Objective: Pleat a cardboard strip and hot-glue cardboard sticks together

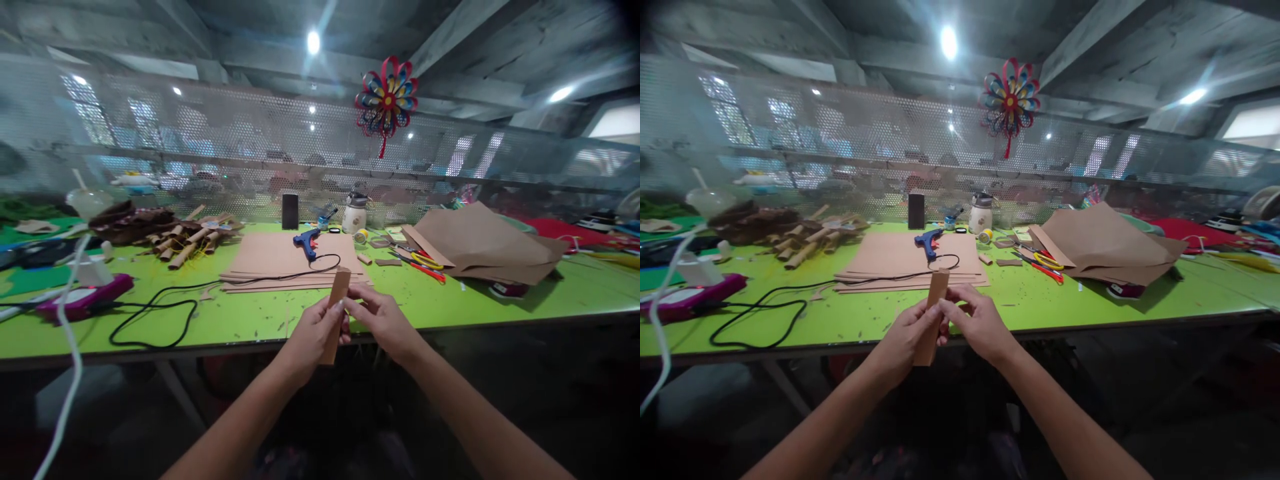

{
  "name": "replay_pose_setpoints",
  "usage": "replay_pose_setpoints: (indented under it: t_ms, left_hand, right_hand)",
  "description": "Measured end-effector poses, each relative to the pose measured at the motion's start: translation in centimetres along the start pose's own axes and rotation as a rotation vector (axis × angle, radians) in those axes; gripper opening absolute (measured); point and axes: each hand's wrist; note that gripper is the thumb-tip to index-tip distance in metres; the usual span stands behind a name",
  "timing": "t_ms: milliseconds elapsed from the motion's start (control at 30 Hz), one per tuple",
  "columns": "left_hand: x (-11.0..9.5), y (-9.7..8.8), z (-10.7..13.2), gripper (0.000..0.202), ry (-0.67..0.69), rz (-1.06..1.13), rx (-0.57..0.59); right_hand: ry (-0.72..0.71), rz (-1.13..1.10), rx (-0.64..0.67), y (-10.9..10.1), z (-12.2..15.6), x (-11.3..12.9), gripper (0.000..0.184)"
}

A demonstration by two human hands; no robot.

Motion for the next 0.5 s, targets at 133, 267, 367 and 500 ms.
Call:
replay_pose_setpoints:
  t_ms: [133,267,367,500]
  left_hand:
    - [0.9,0.7,0.0,0.042,0.003,0.008,-0.008]
    - [1.6,1.4,-0.1,0.039,0.061,0.020,0.027]
    - [1.3,0.6,-0.2,0.038,0.065,-0.105,0.071]
    - [-0.3,-3.0,-1.3,0.039,0.122,-0.501,-0.035]
  right_hand:
    - [0.116,-0.113,-0.045,0.7,-0.1,-0.5,0.026]
    - [0.193,-0.109,-0.147,0.5,-0.4,-1.0,0.026]
    - [0.124,0.026,-0.107,-0.4,-0.8,-0.8,0.024]
    - [0.058,0.406,0.089,-2.1,-2.1,0.4,0.017]
Point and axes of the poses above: each hand's wrist, its own z-axis away from the middle knuckle, its own y-axis out of the palm, x = y × z, and after that the axes turned 15 degrees about -z, right-handed
